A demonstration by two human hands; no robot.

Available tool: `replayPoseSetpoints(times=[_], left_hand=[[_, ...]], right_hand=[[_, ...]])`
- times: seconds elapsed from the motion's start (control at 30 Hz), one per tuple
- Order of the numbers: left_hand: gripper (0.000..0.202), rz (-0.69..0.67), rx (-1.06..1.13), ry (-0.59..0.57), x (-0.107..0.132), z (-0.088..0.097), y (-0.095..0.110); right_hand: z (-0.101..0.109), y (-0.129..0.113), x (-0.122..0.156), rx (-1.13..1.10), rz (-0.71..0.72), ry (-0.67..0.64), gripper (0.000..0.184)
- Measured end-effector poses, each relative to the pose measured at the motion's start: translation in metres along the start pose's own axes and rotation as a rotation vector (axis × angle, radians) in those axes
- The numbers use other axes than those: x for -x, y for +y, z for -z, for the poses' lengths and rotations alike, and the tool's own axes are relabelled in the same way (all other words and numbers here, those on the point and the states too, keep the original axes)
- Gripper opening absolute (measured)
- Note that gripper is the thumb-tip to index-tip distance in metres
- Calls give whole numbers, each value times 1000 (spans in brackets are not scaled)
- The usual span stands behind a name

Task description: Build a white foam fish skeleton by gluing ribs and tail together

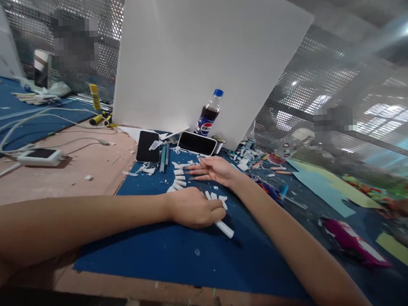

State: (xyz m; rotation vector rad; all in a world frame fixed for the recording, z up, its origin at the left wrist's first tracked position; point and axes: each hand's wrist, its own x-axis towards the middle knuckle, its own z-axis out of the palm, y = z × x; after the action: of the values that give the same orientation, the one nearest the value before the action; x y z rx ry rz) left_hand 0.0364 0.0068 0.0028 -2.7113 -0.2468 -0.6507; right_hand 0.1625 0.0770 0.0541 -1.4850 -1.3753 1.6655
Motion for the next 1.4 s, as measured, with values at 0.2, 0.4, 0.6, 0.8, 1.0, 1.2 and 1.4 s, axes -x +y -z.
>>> replayPoseSetpoints(times=[0.2,0.4,0.6,0.8,1.0,1.2,1.4], left_hand=[[12,18,33,-31,-1,0,0],[13,7,29,-30,-1,0,0],[15,-26,-8,-22,-1,1,1],[18,-31,-43,-25,-2,3,1],[27,-59,-41,-26,-2,5,1],[16,-94,143,-116,-1,5,-2],[14,-16,19,-161,-3,7,-1]], right_hand=[[33,-9,-12,25,57,333,21],[43,-26,3,28,154,297,27],[10,-8,5,-13,-28,-159,26],[22,6,-17,-93,74,136,24],[48,-8,-12,-71,127,368,17],[41,-11,4,-32,-92,-215,14],[79,0,-12,128,131,163,14]])
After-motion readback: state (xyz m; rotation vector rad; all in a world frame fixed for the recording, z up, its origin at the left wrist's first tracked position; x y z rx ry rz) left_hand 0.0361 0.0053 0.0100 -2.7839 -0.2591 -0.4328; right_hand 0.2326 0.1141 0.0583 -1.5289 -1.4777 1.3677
